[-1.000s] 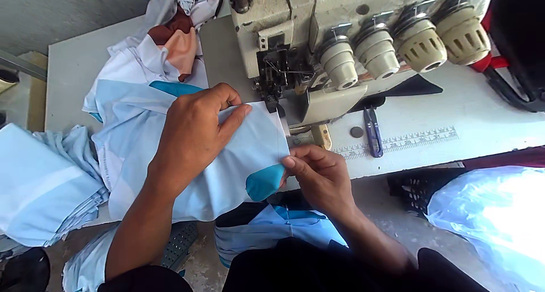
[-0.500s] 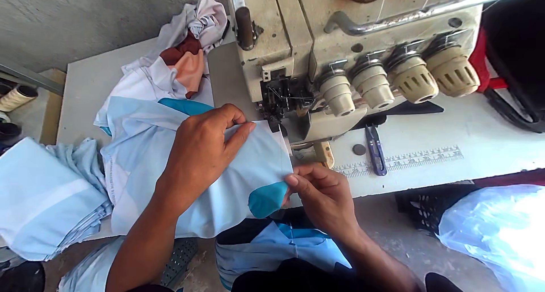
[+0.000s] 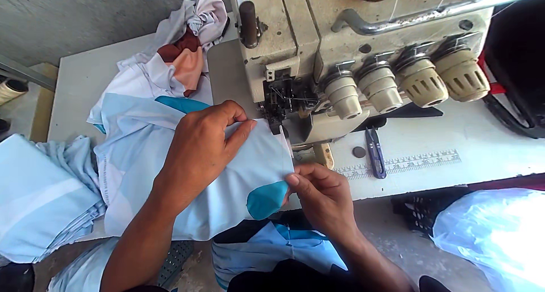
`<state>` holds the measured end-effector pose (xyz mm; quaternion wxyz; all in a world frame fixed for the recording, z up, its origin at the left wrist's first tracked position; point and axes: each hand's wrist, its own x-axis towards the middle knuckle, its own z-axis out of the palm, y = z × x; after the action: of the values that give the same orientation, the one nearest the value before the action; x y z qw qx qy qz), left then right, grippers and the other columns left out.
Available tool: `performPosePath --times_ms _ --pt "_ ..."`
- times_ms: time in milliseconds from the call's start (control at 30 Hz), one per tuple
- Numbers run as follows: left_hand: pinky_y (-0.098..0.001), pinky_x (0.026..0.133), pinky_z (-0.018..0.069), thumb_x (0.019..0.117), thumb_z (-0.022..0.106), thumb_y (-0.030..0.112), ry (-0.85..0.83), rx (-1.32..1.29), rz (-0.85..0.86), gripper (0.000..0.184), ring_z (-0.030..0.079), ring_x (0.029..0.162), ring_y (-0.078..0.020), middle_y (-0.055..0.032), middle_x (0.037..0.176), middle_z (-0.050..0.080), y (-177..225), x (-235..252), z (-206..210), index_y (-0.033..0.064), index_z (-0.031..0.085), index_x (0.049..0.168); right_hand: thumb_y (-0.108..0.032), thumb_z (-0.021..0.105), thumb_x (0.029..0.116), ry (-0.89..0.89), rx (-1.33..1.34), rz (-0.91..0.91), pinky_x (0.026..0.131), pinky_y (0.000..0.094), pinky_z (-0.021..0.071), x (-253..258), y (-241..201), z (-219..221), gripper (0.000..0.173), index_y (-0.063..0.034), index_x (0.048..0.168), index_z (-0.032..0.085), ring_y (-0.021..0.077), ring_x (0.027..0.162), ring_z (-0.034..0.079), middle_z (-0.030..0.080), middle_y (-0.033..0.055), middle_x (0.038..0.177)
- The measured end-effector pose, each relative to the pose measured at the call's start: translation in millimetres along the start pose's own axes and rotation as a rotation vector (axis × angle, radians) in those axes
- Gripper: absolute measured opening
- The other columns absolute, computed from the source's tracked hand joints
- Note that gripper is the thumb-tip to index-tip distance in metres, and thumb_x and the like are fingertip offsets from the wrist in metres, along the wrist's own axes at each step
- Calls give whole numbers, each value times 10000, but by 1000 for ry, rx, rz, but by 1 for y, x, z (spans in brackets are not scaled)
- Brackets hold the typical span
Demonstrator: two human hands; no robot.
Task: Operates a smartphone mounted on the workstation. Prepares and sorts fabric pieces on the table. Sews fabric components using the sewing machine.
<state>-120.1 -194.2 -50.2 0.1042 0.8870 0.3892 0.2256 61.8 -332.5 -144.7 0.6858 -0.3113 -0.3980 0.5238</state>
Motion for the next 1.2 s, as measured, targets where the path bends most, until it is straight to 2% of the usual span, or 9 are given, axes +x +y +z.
performPosePath --times_ms 133,200,267,333,533,733,867,1000,1200 --pt "-270 675 516 1000 643 280 57 14 44 219 653 759 -109 -34 826 689 1 -3 3 70 704 1010 -58 615 1019 1 0 6 696 258 637 -1 1 0 101 6 1043 689 100 731 738 760 49 856" --pt "-334 835 556 999 649 214 126 56 101 235 670 947 -214 -124 1016 685 5 -11 3 19 697 1121 -60 615 1019 -3 -3 5 700 256 635 -1 2 0 99 2 1047 688 97 736 737 762 44 862" --pt "-439 1013 474 1000 639 148 191 43 172 239 597 1190 -329 -199 1228 659 13 -26 5 -7 708 1168 -59 615 1020 -7 -7 -2 698 258 634 -2 3 -1 102 1 1056 688 96 739 735 759 44 865" --pt "-441 1078 463 1007 626 125 217 -44 227 183 581 1277 -301 -159 1254 677 24 -51 14 39 731 1129 -60 617 1019 -8 -10 -8 697 257 632 -2 5 -2 104 -1 1064 690 94 743 732 756 42 870" --pt "-436 1128 409 1023 562 131 140 -129 270 233 595 1264 -252 -97 1221 713 28 -70 34 95 730 1181 -69 620 1020 -4 -23 -19 706 243 626 -1 5 -3 106 -9 1067 693 78 756 729 757 33 882" --pt "-433 1126 407 1011 586 131 102 -214 317 208 578 1275 -243 -95 1213 707 11 -53 25 82 763 1108 -57 621 1016 11 -4 -24 689 251 629 9 6 3 97 5 1049 689 92 737 732 757 47 866" --pt "-485 1153 368 1013 613 193 108 -123 359 214 573 1285 -268 -116 1244 688 20 -63 31 105 719 1177 -44 620 1014 17 -4 -21 693 271 636 6 4 4 99 19 1053 686 108 743 735 754 58 878" --pt "-406 1055 351 997 671 310 172 92 361 317 532 1203 -248 -94 1245 598 34 -73 47 150 566 1249 -87 658 997 70 -224 -77 724 212 581 5 -3 5 81 -27 985 712 29 754 671 719 -15 847" --pt "-405 962 364 984 682 187 415 178 291 153 562 1063 -247 -91 1089 660 44 -70 58 104 660 1111 -123 680 980 45 -455 -145 698 174 539 10 -20 10 88 -50 937 702 4 739 615 667 -33 819"
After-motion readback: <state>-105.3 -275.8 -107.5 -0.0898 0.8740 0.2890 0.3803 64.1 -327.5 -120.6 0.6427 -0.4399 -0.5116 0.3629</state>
